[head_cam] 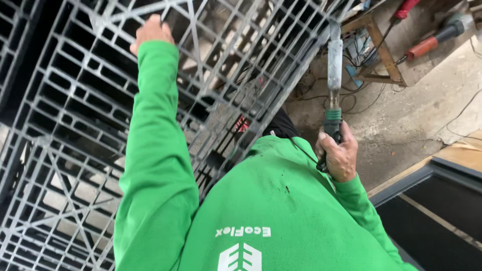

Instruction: The person holds a black plastic crate and uses a soldering iron to melt and fuse sections of the crate's grid structure. The person repeatedly repositions the crate and applies the tool to different joints.

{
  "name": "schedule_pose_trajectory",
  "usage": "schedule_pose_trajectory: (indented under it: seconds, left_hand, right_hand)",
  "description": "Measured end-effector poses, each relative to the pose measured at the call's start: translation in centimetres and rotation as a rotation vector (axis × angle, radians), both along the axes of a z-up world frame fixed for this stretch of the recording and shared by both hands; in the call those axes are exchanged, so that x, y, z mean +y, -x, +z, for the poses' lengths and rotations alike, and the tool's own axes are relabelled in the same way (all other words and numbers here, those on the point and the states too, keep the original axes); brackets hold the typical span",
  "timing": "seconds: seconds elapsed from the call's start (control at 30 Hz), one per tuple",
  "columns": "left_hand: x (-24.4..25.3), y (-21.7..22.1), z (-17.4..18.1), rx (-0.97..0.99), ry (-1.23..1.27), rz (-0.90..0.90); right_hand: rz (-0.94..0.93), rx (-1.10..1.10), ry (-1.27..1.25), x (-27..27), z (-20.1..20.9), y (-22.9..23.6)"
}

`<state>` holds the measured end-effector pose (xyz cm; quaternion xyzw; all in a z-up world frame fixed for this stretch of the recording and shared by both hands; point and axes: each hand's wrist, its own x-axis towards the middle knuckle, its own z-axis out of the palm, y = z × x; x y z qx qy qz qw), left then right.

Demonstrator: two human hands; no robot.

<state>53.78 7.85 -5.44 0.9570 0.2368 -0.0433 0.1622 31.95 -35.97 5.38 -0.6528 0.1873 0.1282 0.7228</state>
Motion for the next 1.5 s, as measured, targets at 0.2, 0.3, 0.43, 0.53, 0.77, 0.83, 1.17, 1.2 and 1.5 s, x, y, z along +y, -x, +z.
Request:
schedule_pose_trajectory:
  seconds: [0.2, 0.3, 0.43, 0.53, 0.77, 0.83, 1.17, 1.2, 1.5]
  left_hand:
    - [-0.8, -1.8, 0.0, 0.098, -0.023, 0.016]
    - [-1.1, -3.1, 0.5, 0.148, -0.042, 0.026]
    - [-1.8, -3.2, 1.3, 0.134, -0.132, 0.048]
    - [-3.3, -4.3, 1.0, 0.123, -0.216, 0.069]
    - [-9.2, -4.2, 5.7, -0.194, -0.503, 0.205]
    - [-14.6, -1.1, 6.9, -0.458, -0.330, 0.301]
    - [-27.2, 31.9, 1.7, -1.493, 0.610, 2.109]
    - [-25.4, 35.2, 0.7, -1.596, 0.711, 2.146]
    - [-13.0, 51.4, -2.2, -1.633, 0.877, 2.292]
  right_hand:
    - [-0.085, 0.009, -0.024, -4.5, -3.6, -6.8]
    - [-0.061, -0.041, 0.093, -6.4, -2.0, -10.5]
    - [0.103, -0.161, 0.386, -8.8, -0.2, -16.8]
    - [0.310, -0.334, 0.644, -11.2, -1.5, -25.1]
    - [0.689, -0.345, 0.256, -5.6, -3.0, -39.0]
    - [0.801, -0.358, 0.172, -3.8, -3.9, -39.2]
    - [1.139, -0.556, 0.081, 0.4, -6.2, -35.7]
    - [1.155, -0.536, 0.033, 1.0, -5.7, -34.7]
    - [1.103, -0.631, 0.462, 4.8, -4.1, -24.0]
